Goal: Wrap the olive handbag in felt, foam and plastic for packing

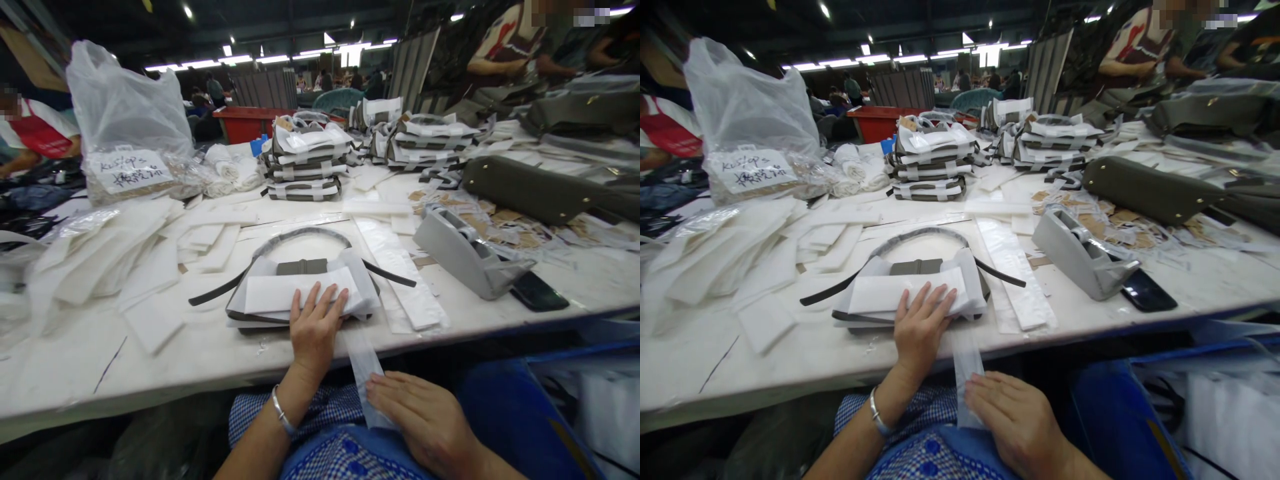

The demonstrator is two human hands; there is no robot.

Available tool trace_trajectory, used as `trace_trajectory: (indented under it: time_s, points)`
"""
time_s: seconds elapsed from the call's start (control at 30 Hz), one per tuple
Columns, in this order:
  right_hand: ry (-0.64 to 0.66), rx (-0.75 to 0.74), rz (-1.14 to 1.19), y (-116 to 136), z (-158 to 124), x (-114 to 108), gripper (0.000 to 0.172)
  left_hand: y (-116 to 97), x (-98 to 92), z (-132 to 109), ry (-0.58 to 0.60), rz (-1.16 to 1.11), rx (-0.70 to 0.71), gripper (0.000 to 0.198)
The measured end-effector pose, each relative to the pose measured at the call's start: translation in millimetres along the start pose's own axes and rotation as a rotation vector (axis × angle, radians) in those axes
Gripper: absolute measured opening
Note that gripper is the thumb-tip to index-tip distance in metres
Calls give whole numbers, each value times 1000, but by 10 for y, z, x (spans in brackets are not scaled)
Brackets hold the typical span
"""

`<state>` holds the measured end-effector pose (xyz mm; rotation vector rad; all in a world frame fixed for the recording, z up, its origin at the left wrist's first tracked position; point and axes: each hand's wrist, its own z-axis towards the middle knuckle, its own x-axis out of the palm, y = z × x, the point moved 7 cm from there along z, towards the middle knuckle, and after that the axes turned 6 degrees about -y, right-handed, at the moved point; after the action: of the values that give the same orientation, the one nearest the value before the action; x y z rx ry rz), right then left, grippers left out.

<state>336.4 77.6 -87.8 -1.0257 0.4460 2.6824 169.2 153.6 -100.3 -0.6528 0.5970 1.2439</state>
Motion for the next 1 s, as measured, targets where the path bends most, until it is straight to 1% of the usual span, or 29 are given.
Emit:
trace_trajectory:
  time_s: [0.23, 0.33, 0.43, 0.53, 0.63, 0.67, 0.73, 0.83, 0.9, 0.97, 1.0]
  points:
    - [8, -28, -5, 117, 78, -117, 33, 2, 23, -21, -8, -7, 5, 43]
    - [14, -30, -3, 136, 167, -192, 34, 1, 25, -26, -16, -9, 4, 43]
    - [24, -17, -6, 80, 373, -323, 37, -11, 20, -22, -16, -12, 14, 42]
    - [5, -19, -20, -48, 676, -449, 36, -22, 17, -24, -11, -23, 25, 39]
    - [-22, -44, -20, -248, 990, -465, 33, -20, 17, -44, -21, -43, 31, 37]
    - [-25, -36, -26, -346, 1086, -436, 32, -18, 17, -53, -30, -53, 32, 37]
    - [-18, 28, -44, -596, 1257, -328, 29, -17, 12, -68, -59, -77, 37, 33]
    - [27, 206, -39, -1034, 1447, -71, 23, -21, -4, -72, -103, -105, 43, 21]
    - [84, 354, 2, -1312, 1506, 142, 19, -19, -10, -66, -113, -122, 40, 16]
    - [153, 490, 23, -1537, 1499, 348, 16, -9, -10, -61, -109, -142, 36, 18]
    - [191, 534, 21, -1618, 1479, 440, 14, -2, -8, -61, -105, -150, 37, 21]
